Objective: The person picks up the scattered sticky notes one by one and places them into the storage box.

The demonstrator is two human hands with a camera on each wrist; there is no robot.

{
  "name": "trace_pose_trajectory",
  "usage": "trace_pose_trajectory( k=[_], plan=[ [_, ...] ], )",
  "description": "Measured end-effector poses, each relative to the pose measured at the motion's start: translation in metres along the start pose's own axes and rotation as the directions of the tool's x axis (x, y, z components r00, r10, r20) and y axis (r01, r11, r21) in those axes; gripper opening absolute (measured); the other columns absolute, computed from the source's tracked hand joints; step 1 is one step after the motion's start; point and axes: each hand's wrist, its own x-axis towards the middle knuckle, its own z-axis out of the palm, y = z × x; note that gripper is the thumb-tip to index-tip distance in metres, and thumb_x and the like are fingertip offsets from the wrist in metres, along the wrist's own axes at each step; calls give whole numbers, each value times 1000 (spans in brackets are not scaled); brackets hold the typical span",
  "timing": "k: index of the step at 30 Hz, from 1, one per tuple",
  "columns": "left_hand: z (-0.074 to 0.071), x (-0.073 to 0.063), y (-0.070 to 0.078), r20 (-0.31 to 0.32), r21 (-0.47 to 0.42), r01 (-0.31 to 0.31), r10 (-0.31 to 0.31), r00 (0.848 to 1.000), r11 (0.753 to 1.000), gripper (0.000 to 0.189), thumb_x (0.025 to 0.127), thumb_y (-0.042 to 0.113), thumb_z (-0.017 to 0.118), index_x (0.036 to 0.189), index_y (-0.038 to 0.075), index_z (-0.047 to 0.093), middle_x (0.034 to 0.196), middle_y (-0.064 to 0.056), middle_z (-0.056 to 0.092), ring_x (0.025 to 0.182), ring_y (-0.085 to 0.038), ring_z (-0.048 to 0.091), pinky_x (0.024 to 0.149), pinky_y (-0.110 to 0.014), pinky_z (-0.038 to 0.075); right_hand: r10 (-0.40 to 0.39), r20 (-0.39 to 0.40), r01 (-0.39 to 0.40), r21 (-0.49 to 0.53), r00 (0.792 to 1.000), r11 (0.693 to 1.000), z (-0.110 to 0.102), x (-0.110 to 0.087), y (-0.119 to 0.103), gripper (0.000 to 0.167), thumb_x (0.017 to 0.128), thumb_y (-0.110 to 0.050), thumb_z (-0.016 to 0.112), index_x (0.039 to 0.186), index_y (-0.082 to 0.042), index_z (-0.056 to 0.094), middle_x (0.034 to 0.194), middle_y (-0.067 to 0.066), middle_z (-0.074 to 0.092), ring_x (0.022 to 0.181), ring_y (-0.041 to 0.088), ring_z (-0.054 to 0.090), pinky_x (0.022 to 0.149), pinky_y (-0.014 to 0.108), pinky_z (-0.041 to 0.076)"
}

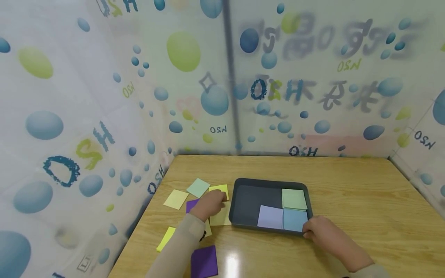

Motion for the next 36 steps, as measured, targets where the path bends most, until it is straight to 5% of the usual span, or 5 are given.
trace_pose_trajectory(
  k=[8,21,29,36],
  plan=[
    [-24,-8,10,-48,43,-3,5,999,999,4,96,12,68,99,11,70,95,-3,68,86,-17,66,68,-29,55,105,48,-106,19,993,994,-2,4,-4,5,83,-8,79,80,-12,77,76,-9,69,73,4,57,67,29,55],
    [-59,-11,31,-237,235,-50,107,966,971,5,93,14,71,98,12,71,91,-2,67,82,-19,63,66,-28,55,99,42,-99,7,994,995,-4,2,-6,7,83,-7,78,80,-13,78,75,-10,69,72,4,56,67,28,55],
    [-75,-4,46,-207,177,-56,93,974,983,6,95,14,69,101,12,71,93,-2,67,85,-20,64,73,-30,56,92,34,-92,4,995,996,-3,2,-7,9,82,-6,80,78,-14,77,74,-10,68,70,3,55,64,27,53],
    [-71,9,65,-116,130,-73,88,989,989,9,98,17,66,105,14,72,98,0,67,93,-17,66,77,-29,58,114,46,-115,11,992,993,-2,4,-7,9,82,-5,79,78,-13,77,75,-9,69,72,5,58,66,28,55]
  ],
)
